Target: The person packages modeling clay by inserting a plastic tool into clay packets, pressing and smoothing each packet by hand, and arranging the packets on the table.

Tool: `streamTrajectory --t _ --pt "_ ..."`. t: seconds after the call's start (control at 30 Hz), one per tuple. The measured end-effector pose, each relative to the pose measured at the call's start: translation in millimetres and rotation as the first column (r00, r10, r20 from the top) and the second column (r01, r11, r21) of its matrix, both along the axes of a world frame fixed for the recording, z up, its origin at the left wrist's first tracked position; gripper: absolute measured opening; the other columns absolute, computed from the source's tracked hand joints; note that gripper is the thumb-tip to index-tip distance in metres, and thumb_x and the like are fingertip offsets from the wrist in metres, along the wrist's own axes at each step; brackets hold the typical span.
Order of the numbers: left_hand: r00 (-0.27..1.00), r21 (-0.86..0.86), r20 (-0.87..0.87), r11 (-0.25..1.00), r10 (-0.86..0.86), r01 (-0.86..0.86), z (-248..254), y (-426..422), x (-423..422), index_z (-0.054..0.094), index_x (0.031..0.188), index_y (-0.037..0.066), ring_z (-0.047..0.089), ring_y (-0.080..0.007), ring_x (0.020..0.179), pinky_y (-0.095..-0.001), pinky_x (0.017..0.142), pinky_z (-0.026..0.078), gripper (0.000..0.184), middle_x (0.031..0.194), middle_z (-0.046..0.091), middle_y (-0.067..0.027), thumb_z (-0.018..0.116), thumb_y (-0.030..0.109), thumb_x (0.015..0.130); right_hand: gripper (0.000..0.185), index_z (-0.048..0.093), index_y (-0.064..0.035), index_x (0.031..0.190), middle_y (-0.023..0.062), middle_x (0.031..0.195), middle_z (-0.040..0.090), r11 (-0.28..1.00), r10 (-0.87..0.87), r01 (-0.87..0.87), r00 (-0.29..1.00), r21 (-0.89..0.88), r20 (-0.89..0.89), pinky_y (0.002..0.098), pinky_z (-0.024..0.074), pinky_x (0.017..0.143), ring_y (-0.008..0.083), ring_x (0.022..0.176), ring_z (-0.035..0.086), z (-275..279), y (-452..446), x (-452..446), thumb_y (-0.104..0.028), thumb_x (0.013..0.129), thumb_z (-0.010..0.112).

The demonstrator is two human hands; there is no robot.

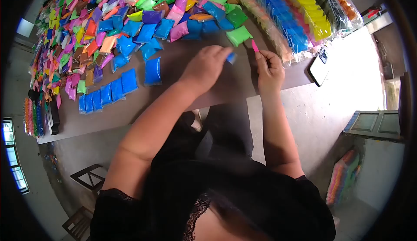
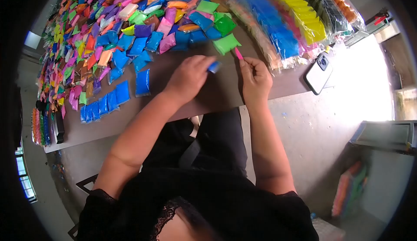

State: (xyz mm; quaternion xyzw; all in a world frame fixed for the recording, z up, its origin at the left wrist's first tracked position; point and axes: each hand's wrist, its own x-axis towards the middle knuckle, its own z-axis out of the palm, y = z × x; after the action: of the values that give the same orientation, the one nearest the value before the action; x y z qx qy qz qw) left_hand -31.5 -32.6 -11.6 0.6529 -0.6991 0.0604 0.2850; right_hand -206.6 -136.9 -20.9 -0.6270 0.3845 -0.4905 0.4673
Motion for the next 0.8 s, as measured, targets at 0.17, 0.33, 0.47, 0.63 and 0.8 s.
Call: streamTrajectory --t 0.17,0.33,0.47,0.63,0.8 --pt "0.081 0.063 -0.995 0.993 0.055 0.099 12.8 29.5 16.4 0.052 0.133 0.009 0.064 -0.0154 0.099 -0.0302 0.079 0.056 0.038 0.123 0.062 -0.0112 0.061 0.011 0.096 0.020 0.067 0.0014 0.106 0.0002 0.085 0.065 0.995 0.094 -0.093 0.995 0.024 -0.025 0.0224 0.0462 0.068 0.0050 0.076 0.056 1.5 -3.5 7.8 -0.014 0.092 0.069" --pt "0.018 0.103 -0.995 0.986 0.102 0.128 22.0 44.3 17.9 0.046 0.134 0.006 0.061 -0.0132 0.097 -0.0266 0.074 0.052 0.049 0.114 0.061 -0.0067 0.068 0.015 0.092 0.024 0.071 0.0003 0.104 0.0004 0.088 0.066 0.890 0.411 -0.424 0.905 0.169 0.107 0.0203 0.0458 0.075 0.0057 0.082 0.058 10.8 9.1 35.1 -0.016 0.087 0.076" --pt "0.184 0.226 -0.962 0.967 0.203 0.118 19.4 44.1 20.8 0.055 0.124 0.006 0.056 -0.0077 0.081 -0.0206 0.062 0.045 0.047 0.096 0.060 -0.0016 0.076 0.022 0.085 0.022 0.073 -0.0036 0.108 -0.0023 0.085 0.065 0.837 0.427 -0.488 0.865 0.246 0.263 0.0218 0.0453 0.069 0.0059 0.077 0.057 13.9 15.4 59.1 -0.016 0.090 0.073" --pt "0.182 0.223 -0.962 0.971 0.205 0.082 19.8 41.7 19.5 0.061 0.111 0.007 0.051 -0.0031 0.064 -0.0180 0.053 0.040 0.037 0.082 0.059 0.0027 0.078 0.024 0.084 0.022 0.072 -0.0027 0.108 0.0014 0.090 0.066 0.819 0.564 -0.566 0.824 0.097 0.049 0.0246 0.0482 0.071 0.0099 0.080 0.060 2.7 18.2 55.8 -0.018 0.092 0.070" --pt "0.123 0.184 -0.974 0.982 0.188 -0.047 14.9 36.7 17.9 0.063 0.099 0.008 0.049 -0.0029 0.058 -0.0183 0.049 0.038 0.034 0.076 0.059 0.0019 0.077 0.036 0.086 0.020 0.071 -0.0006 0.102 0.0011 0.087 0.064 0.823 0.541 -0.525 0.841 0.216 -0.019 0.0247 0.0480 0.071 0.0098 0.079 0.059 7.9 15.1 52.7 -0.017 0.091 0.072"
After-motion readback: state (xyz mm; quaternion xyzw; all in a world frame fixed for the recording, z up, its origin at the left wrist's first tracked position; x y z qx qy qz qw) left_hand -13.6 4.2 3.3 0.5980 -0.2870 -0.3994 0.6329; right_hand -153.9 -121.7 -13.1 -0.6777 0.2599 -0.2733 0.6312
